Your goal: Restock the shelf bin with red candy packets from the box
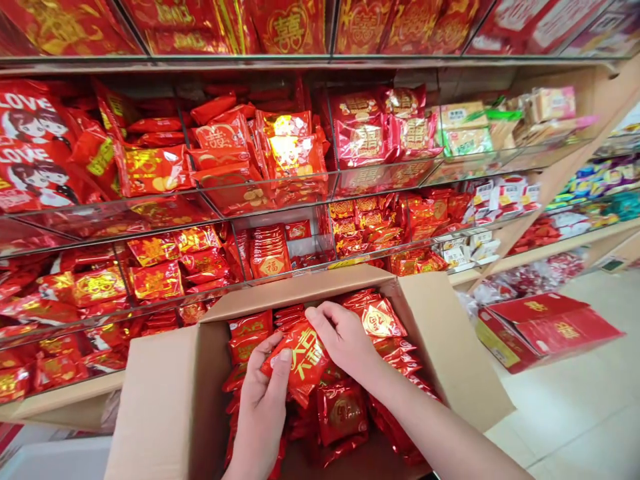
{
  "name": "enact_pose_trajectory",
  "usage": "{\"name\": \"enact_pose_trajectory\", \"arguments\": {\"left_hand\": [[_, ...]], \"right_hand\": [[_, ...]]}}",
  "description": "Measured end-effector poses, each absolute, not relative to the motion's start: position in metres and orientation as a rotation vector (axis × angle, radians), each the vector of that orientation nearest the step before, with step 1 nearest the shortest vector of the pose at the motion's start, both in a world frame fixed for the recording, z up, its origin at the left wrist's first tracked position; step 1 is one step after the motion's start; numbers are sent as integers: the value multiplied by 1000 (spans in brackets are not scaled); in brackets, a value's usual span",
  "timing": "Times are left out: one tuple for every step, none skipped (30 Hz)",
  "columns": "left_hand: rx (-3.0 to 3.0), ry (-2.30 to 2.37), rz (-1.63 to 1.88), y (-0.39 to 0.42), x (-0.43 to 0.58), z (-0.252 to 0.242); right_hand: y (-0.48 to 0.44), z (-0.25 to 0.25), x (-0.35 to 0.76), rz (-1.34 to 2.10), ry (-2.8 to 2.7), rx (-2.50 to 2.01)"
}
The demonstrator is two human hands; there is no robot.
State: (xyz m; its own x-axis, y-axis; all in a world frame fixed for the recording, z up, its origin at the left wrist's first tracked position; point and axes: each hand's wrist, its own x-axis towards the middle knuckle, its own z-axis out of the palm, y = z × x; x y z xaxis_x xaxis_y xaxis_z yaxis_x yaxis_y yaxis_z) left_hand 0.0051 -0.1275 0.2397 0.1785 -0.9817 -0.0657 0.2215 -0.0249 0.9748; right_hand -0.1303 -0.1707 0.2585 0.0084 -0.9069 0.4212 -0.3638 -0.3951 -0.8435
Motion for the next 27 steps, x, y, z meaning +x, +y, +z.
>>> {"name": "enact_pose_trajectory", "arguments": {"left_hand": [[1144,-876,-1211,-129,3,241],[1116,-846,-1221,-130,1,242],[1086,-804,-1226,-132,-1,243],[1062,-762,-1225,-134,-3,245],[1048,-725,-1222,-136,-5,246],[1046,-697,-1217,-138,-6,247],[1057,-678,-1213,-140,-7,247],[1073,-664,-1211,-142,-8,248],[1088,-658,-1212,-144,-8,248],[1096,-656,-1208,-145,-8,248],[1096,-656,-1195,-145,-8,247],[1090,-660,-1183,-146,-8,247],[1079,-667,-1173,-146,-7,247],[1068,-674,-1167,-145,-7,246],[1061,-677,-1168,-145,-6,246],[1058,-676,-1174,-145,-6,246],[1059,-673,-1178,-144,-5,246],[1061,-665,-1179,-144,-5,246],[1064,-653,-1182,-143,-5,246],[1065,-637,-1191,-143,-6,247],[1066,-618,-1206,-142,-6,249],[1066,-596,-1223,-141,-7,250],[1067,-572,-1240,-140,-8,251],[1069,-549,-1257,-139,-9,253],[1075,-528,-1272,-138,-10,254],[1082,-509,-1283,-137,-11,255],[1087,-495,-1289,-136,-11,255]], "right_hand": [[-173,258,-132,-1378,1296,-1775],[-173,256,-132,-1389,1307,-1765],[-173,254,-132,-1405,1328,-1749],[-171,252,-131,-1417,1353,-1735],[-170,250,-130,-1426,1378,-1724],[-168,247,-129,-1435,1402,-1716],[-166,245,-127,-1448,1420,-1709],[-164,244,-126,-1460,1430,-1697],[-163,242,-124,-1472,1424,-1669],[-161,241,-122,-1485,1405,-1625],[-159,240,-121,-1502,1378,-1565],[-158,239,-120,-1518,1341,-1493],[-156,238,-118,-1533,1298,-1412],[-155,237,-117,-1543,1249,-1327],[-154,236,-115,-1546,1195,-1244],[-152,235,-113,-1543,1139,-1162],[-151,234,-111,-1539,1082,-1082],[-150,234,-109,-1534,1027,-1001],[-149,234,-107,-1531,978,-923],[-148,235,-105,-1527,941,-849],[-147,236,-103,-1523,920,-783],[-146,237,-101,-1517,912,-725],[-145,239,-100,-1509,913,-676],[-144,240,-98,-1500,919,-635],[-143,242,-98,-1491,924,-598],[-143,243,-98,-1480,924,-562],[-142,245,-98,-1460,916,-527]]}}
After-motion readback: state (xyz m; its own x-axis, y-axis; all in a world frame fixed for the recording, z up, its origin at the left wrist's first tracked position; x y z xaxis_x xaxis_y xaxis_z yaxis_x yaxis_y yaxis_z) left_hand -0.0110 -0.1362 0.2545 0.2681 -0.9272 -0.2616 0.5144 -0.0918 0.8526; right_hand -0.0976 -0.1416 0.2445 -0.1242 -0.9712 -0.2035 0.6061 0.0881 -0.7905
